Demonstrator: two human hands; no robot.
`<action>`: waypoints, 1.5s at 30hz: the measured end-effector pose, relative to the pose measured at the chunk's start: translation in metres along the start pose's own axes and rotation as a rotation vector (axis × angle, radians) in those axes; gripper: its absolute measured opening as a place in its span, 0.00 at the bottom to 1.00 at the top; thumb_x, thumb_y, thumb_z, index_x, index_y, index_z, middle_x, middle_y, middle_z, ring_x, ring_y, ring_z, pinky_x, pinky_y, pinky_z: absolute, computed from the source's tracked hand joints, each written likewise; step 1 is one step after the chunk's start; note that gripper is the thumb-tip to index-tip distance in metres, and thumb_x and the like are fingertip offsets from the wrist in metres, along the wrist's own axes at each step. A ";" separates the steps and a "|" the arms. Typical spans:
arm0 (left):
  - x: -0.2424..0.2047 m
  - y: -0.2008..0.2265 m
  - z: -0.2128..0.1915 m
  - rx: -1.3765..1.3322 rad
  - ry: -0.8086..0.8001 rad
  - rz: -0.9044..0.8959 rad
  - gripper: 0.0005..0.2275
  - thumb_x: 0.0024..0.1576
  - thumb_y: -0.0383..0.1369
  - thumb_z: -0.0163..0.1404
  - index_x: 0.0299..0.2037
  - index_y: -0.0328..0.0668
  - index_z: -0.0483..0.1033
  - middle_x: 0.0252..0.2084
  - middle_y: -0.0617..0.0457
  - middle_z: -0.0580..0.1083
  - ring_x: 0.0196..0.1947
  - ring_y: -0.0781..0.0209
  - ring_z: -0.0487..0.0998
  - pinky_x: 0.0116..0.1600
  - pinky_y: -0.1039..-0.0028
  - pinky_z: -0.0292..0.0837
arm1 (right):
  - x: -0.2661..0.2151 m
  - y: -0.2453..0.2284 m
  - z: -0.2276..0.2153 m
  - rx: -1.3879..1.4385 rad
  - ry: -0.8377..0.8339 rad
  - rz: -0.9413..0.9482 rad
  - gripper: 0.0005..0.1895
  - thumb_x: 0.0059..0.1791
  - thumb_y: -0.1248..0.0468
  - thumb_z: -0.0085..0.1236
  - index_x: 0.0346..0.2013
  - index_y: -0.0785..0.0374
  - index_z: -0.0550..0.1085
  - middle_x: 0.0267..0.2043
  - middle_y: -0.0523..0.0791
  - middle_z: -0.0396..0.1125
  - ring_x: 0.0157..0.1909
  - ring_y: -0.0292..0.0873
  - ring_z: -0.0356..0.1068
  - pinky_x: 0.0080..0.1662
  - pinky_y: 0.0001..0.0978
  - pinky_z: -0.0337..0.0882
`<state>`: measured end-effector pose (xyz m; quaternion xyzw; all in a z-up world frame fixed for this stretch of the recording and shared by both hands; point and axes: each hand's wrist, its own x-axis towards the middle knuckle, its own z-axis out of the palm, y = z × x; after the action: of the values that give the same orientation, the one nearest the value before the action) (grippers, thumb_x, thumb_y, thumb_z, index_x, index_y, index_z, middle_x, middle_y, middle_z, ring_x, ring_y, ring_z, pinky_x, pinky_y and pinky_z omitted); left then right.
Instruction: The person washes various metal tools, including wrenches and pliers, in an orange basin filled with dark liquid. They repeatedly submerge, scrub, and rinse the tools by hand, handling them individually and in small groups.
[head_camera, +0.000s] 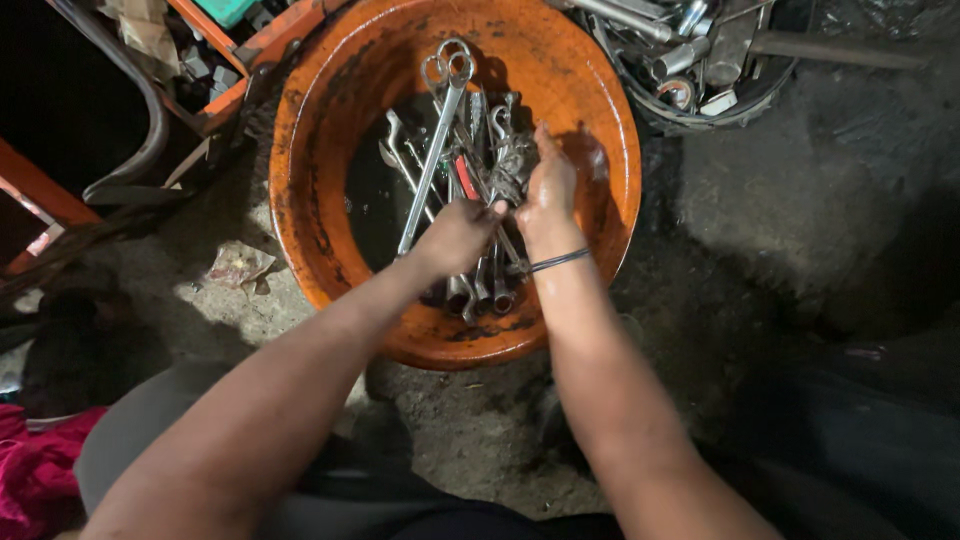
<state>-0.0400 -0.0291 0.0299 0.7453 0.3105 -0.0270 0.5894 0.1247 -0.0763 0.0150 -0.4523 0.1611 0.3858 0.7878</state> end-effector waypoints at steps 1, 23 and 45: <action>-0.002 0.005 -0.006 -0.125 -0.080 -0.091 0.26 0.67 0.48 0.41 0.26 0.32 0.72 0.21 0.42 0.72 0.18 0.55 0.72 0.31 0.64 0.71 | 0.006 -0.001 -0.003 -0.025 0.034 -0.021 0.09 0.54 0.61 0.53 0.42 0.65 0.74 0.34 0.46 0.74 0.34 0.45 0.75 0.37 0.40 0.78; -0.012 0.024 -0.069 -0.864 -0.220 -0.225 0.13 0.60 0.22 0.45 0.54 0.36 0.72 0.39 0.49 0.76 0.33 0.58 0.77 0.36 0.69 0.76 | -0.015 0.000 -0.054 -2.069 -0.156 -0.639 0.12 0.47 0.65 0.55 0.44 0.64 0.76 0.40 0.59 0.72 0.42 0.60 0.72 0.43 0.54 0.72; 0.013 -0.010 -0.041 -0.287 -0.061 -0.141 0.15 0.54 0.23 0.47 0.52 0.26 0.72 0.32 0.44 0.78 0.25 0.59 0.78 0.30 0.67 0.74 | -0.056 0.039 0.048 -1.399 -0.137 -0.793 0.25 0.54 0.61 0.51 0.61 0.69 0.58 0.39 0.54 0.74 0.39 0.55 0.76 0.40 0.45 0.75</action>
<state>-0.0481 0.0145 0.0281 0.6287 0.3447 -0.0461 0.6956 0.0543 -0.0503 0.0520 -0.8395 -0.3388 0.1161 0.4087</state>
